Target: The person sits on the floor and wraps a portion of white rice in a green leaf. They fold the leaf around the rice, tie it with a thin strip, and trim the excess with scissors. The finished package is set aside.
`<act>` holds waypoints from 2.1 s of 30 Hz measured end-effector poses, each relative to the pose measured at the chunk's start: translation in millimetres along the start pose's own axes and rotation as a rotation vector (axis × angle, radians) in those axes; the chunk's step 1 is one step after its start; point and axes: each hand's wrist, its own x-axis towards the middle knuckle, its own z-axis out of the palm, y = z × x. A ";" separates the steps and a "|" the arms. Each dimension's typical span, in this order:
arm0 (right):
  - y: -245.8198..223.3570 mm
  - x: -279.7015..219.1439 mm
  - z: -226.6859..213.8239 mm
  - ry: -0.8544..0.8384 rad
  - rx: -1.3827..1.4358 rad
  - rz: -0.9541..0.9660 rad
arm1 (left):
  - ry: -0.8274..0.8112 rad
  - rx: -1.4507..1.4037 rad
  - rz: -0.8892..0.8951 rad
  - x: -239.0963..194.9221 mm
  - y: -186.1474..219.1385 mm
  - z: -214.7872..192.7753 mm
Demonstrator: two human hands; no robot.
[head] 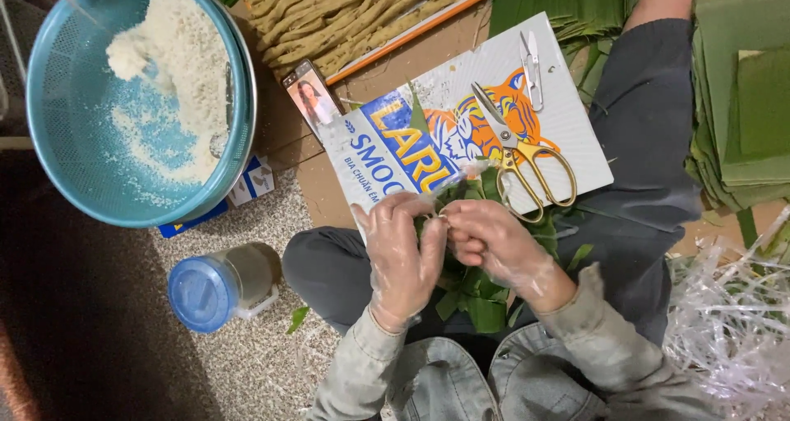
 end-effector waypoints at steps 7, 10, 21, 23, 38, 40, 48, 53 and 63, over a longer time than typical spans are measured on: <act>5.7 6.4 -2.3 -0.035 0.265 0.065 | 0.063 0.025 0.167 -5.2 -13.8 10.0; 7.1 3.5 3.0 0.030 0.148 0.016 | 0.180 0.064 0.196 -10.2 -23.0 26.7; -77.4 24.6 -41.5 0.253 -1.139 -0.464 | 0.188 0.013 0.076 -12.0 -24.7 13.6; -95.3 80.4 -79.0 0.712 -1.581 -1.014 | 0.005 0.013 -0.073 -14.8 -12.5 2.0; -11.6 -42.4 0.5 0.200 -1.318 -0.528 | 0.094 0.068 0.149 -24.2 -37.6 14.3; 2.5 -33.3 -0.6 0.253 -1.385 -0.548 | 0.080 0.097 0.191 -24.1 -37.2 13.3; 9.0 -15.6 11.2 0.380 -1.519 -0.622 | 0.096 0.138 0.054 -29.1 -31.3 19.8; 8.4 -20.7 14.6 0.432 -1.523 -0.723 | 0.102 0.118 0.035 -29.5 -32.2 18.8; 15.8 -6.8 11.8 0.539 -1.593 -1.000 | 0.119 0.117 0.063 -25.8 -27.4 18.6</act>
